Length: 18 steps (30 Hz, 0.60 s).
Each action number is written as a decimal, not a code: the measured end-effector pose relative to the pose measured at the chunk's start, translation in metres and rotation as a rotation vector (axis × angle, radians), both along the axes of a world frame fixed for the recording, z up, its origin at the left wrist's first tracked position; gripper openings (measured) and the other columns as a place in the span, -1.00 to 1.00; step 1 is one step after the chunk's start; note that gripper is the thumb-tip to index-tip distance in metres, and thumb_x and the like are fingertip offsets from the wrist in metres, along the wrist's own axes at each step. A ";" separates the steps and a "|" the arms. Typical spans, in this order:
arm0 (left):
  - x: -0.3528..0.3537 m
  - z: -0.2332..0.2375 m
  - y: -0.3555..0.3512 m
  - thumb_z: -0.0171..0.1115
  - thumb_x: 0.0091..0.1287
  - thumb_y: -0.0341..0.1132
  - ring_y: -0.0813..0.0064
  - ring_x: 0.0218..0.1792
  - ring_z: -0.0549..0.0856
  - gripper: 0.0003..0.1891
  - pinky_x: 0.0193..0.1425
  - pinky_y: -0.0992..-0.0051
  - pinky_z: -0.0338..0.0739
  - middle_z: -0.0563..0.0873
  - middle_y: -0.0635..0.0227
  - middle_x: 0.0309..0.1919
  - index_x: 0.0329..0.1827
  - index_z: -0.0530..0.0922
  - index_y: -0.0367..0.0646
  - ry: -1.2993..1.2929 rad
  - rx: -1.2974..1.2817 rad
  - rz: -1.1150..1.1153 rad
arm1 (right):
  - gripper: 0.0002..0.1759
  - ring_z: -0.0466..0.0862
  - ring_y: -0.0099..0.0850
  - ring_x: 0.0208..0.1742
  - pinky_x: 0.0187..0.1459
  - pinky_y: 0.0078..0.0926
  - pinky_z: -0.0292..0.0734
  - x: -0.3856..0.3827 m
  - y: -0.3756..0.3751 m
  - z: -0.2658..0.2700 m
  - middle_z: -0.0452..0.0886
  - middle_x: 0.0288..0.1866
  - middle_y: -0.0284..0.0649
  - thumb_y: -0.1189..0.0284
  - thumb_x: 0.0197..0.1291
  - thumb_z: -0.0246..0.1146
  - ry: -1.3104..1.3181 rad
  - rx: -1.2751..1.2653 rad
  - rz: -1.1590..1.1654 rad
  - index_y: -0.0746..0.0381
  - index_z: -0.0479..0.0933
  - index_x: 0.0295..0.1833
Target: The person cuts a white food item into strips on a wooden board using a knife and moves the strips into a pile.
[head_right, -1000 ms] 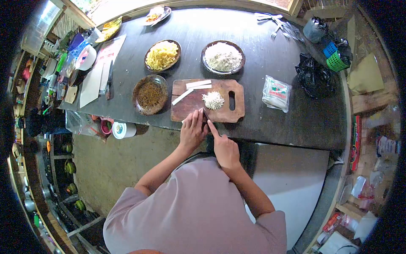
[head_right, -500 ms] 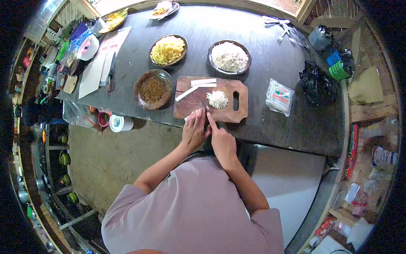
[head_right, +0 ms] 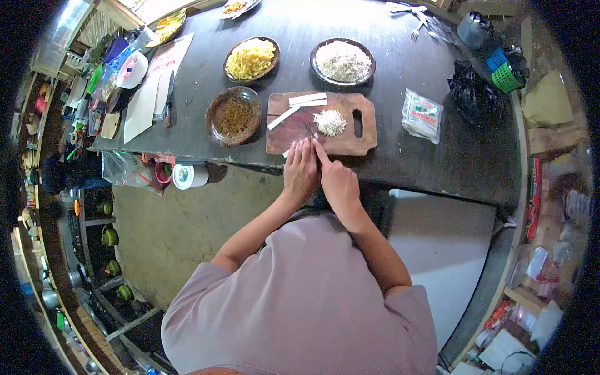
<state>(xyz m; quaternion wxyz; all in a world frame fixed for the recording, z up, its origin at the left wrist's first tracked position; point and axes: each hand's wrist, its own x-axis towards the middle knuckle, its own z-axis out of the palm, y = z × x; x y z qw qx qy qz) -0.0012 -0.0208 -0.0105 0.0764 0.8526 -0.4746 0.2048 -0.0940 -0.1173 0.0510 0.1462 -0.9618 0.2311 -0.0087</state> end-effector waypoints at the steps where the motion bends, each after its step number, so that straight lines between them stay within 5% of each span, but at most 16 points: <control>1: 0.000 0.002 0.000 0.27 0.37 -0.15 0.06 0.40 0.59 -0.34 0.57 0.17 0.43 0.60 -0.09 0.37 0.43 0.49 -0.47 -0.002 -0.001 -0.005 | -0.22 0.82 -0.02 -0.39 -0.33 -0.03 0.78 -0.003 0.000 -0.002 0.71 -0.43 -0.05 0.46 0.49 0.10 -0.004 0.004 -0.006 -0.27 0.16 0.74; 6: -0.004 0.006 -0.002 0.26 0.38 -0.06 0.08 0.38 0.58 -0.24 0.60 0.22 0.37 0.59 -0.10 0.36 0.50 0.42 -0.50 0.161 -0.062 0.002 | -0.21 0.81 -0.03 -0.43 -0.39 -0.04 0.77 -0.037 0.007 0.006 0.70 -0.45 -0.05 0.46 0.49 0.11 0.037 0.009 -0.037 -0.31 0.16 0.74; 14: 0.001 -0.001 0.000 0.17 0.40 -0.22 0.13 0.31 0.64 -0.41 0.46 0.22 0.49 0.63 0.03 0.34 0.45 0.50 -0.40 0.080 -0.128 -0.009 | -0.27 0.81 0.03 -0.36 -0.33 0.03 0.75 -0.005 0.000 -0.009 0.73 -0.41 0.04 0.42 0.54 0.09 -0.008 0.004 -0.014 -0.25 0.16 0.74; 18: 0.007 0.002 0.005 0.17 0.36 -0.26 0.13 0.31 0.61 -0.38 0.42 0.21 0.49 0.56 0.08 0.41 0.49 0.47 -0.35 0.168 -0.151 -0.042 | -0.20 0.80 -0.06 -0.46 -0.41 -0.08 0.77 -0.044 0.005 0.005 0.73 -0.44 -0.07 0.42 0.48 0.17 0.013 -0.011 -0.016 -0.28 0.13 0.75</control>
